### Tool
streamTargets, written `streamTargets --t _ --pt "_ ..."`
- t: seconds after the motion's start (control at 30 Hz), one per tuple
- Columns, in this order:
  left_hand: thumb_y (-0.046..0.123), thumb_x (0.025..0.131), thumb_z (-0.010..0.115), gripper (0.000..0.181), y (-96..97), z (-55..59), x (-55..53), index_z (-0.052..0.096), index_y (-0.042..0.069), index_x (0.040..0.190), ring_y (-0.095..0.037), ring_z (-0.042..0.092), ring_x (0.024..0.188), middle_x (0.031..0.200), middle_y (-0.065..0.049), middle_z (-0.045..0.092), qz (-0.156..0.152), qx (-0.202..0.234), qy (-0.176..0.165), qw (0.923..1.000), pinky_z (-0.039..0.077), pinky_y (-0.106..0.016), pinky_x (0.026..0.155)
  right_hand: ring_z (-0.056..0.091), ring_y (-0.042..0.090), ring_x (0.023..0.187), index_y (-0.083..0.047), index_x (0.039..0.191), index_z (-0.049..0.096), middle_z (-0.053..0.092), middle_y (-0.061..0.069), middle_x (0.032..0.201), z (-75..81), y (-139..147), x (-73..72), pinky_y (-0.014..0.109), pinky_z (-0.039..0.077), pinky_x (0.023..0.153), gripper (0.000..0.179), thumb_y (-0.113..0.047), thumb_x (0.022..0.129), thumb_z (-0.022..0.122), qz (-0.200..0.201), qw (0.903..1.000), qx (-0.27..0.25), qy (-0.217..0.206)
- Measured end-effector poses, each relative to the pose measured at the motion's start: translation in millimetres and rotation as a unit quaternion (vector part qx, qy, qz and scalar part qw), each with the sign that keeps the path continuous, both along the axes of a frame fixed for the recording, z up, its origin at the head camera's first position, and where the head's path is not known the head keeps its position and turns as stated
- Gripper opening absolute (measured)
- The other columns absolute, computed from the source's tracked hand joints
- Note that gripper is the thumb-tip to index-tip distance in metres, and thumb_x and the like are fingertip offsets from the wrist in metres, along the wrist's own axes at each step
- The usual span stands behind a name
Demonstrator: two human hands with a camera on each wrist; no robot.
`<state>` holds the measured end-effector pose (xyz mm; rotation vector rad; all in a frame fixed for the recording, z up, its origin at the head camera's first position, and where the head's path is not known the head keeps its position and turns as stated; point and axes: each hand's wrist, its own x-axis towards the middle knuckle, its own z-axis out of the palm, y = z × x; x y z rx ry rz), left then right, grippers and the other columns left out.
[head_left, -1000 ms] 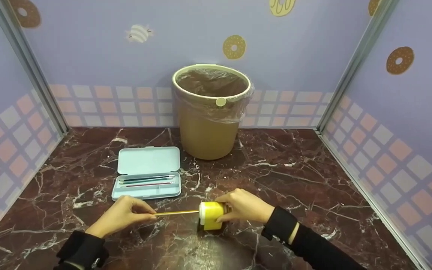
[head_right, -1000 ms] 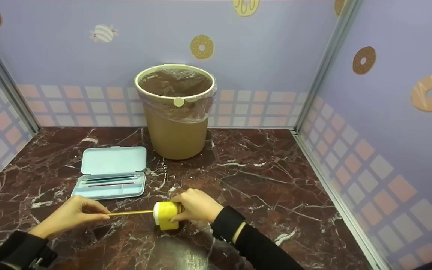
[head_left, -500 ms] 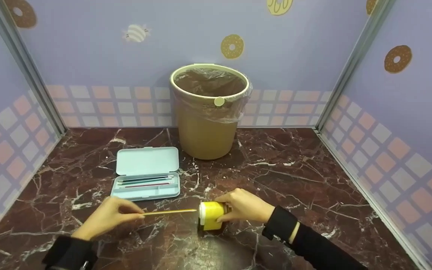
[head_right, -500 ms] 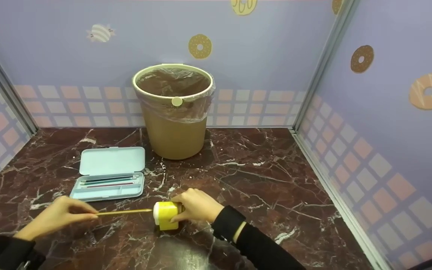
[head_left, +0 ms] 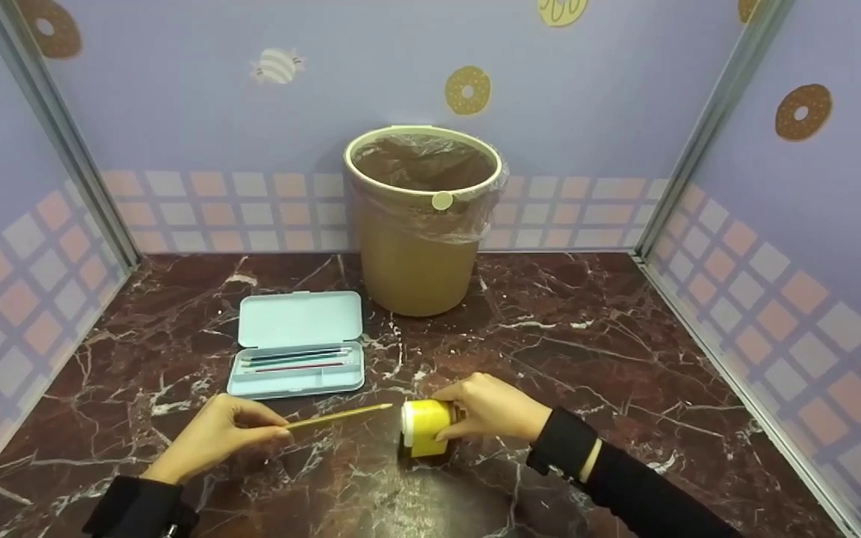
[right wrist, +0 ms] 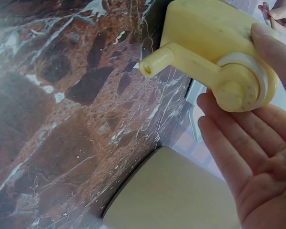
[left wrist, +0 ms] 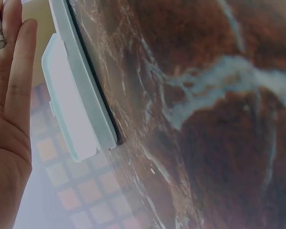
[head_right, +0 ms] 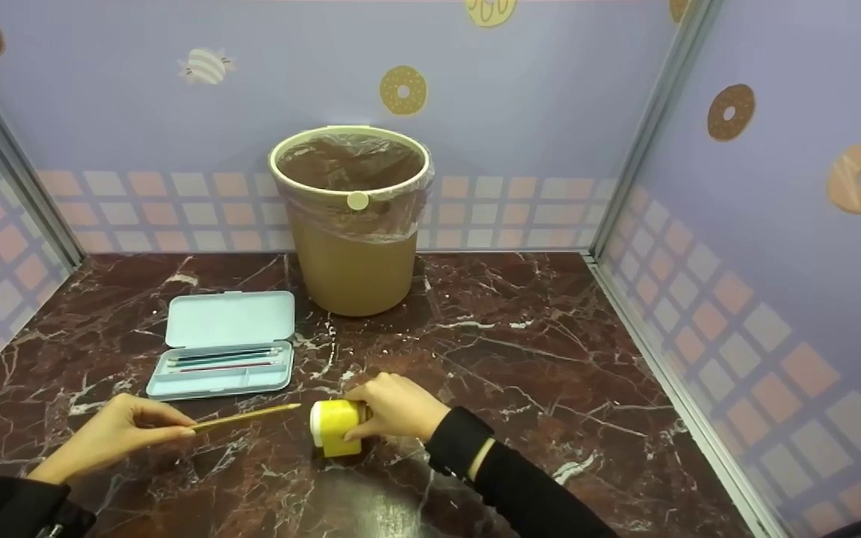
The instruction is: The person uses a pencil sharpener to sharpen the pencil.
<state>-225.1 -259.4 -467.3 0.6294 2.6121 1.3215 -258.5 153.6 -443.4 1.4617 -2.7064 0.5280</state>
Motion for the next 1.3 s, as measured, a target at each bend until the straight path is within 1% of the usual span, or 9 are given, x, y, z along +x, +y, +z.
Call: streamTargets --t 0.07,0.23,0.4,0.47,0.6,0.77,0.97,1.17,1.3 --pt "0.030 0.090 0.076 0.024 0.8 1.0 -0.6 0.080 0.011 0.104 -0.013 0.075 0.081 0.098 -0.009 0.081 0.003 0.004 0.003 1.0000 0.059 -0.022 0.075 0.070 0.013 0.068 -0.008 0.110 0.075 0.080 0.003 0.093 0.7 -0.1 0.3 0.010 0.049 0.063 0.041 -0.039 0.084 0.082 -0.003 1.0000 -0.001 -0.005" --pt "0.030 0.090 0.077 0.022 10.1 3.0 -1.4 0.081 0.013 0.103 -0.006 0.074 0.083 0.100 -0.008 0.081 0.026 0.009 0.007 0.9996 0.058 -0.020 0.074 0.072 0.016 0.069 -0.008 0.112 0.075 0.080 0.003 0.094 -0.4 -0.6 0.1 0.010 0.049 0.063 0.042 -0.039 0.084 0.082 -0.005 1.0000 -0.001 -0.007" --pt "0.030 0.088 0.079 0.018 29.6 5.0 -0.6 0.082 0.016 0.100 0.002 0.071 0.084 0.099 -0.006 0.081 0.051 0.021 0.059 0.9967 0.056 -0.018 0.075 0.067 0.011 0.067 -0.007 0.114 0.075 0.080 0.004 0.094 -1.2 -1.1 0.9 0.010 0.046 0.062 0.044 -0.038 0.084 0.082 -0.002 1.0000 -0.005 0.003" --pt "0.028 0.088 0.079 0.017 39.3 5.7 -1.5 0.081 0.015 0.100 0.000 0.071 0.082 0.098 -0.006 0.081 0.054 0.034 0.078 0.9949 0.056 -0.019 0.071 0.066 0.010 0.067 -0.007 0.114 0.075 0.080 0.004 0.094 -1.5 -0.9 1.2 0.010 0.046 0.061 0.043 -0.038 0.084 0.082 -0.003 1.0000 -0.007 0.004" --pt "0.025 0.086 0.081 0.017 60.0 8.7 -3.5 0.081 0.014 0.099 -0.006 0.071 0.074 0.095 -0.007 0.081 0.079 0.078 0.068 0.9915 0.055 -0.020 0.065 0.068 0.008 0.070 -0.007 0.115 0.075 0.081 0.004 0.097 -3.4 -0.3 1.3 0.010 0.050 0.064 0.044 -0.038 0.084 0.083 -0.006 0.9999 -0.011 0.006" --pt "0.016 0.084 0.082 0.015 89.6 16.5 -3.9 0.081 0.010 0.098 -0.002 0.070 0.073 0.095 -0.010 0.081 0.121 0.117 0.073 0.9829 0.057 -0.018 0.070 0.069 0.007 0.071 -0.007 0.116 0.074 0.081 0.005 0.099 -4.4 0.3 1.3 0.010 0.050 0.065 0.045 -0.037 0.084 0.083 -0.007 0.9999 -0.015 -0.002" --pt "0.013 0.083 0.083 0.016 129.9 26.9 -1.9 0.081 0.009 0.098 -0.008 0.072 0.072 0.092 -0.012 0.081 0.145 0.191 0.058 0.9691 0.059 -0.020 0.068 0.071 0.009 0.074 -0.006 0.117 0.074 0.080 0.006 0.100 -6.0 1.1 1.2 0.012 0.053 0.067 0.045 -0.036 0.084 0.083 -0.013 0.9996 -0.024 -0.012" --pt "0.009 0.084 0.082 0.015 161.7 36.2 2.9 0.080 0.006 0.098 -0.010 0.074 0.070 0.091 -0.014 0.080 0.143 0.271 0.042 0.9510 0.059 -0.022 0.066 0.066 0.004 0.072 -0.007 0.116 0.074 0.079 0.004 0.096 -8.0 1.1 2.6 0.011 0.050 0.065 0.042 -0.032 0.084 0.084 -0.025 0.9989 -0.031 -0.023" --pt "0.011 0.084 0.082 0.017 176.8 40.7 3.8 0.080 0.006 0.100 -0.010 0.074 0.072 0.092 -0.014 0.080 0.141 0.292 0.034 0.9456 0.059 -0.021 0.068 0.063 0.002 0.074 -0.008 0.119 0.073 0.079 0.003 0.100 -9.8 1.2 4.9 0.012 0.050 0.066 0.042 -0.032 0.085 0.084 -0.039 0.9979 -0.037 -0.037"
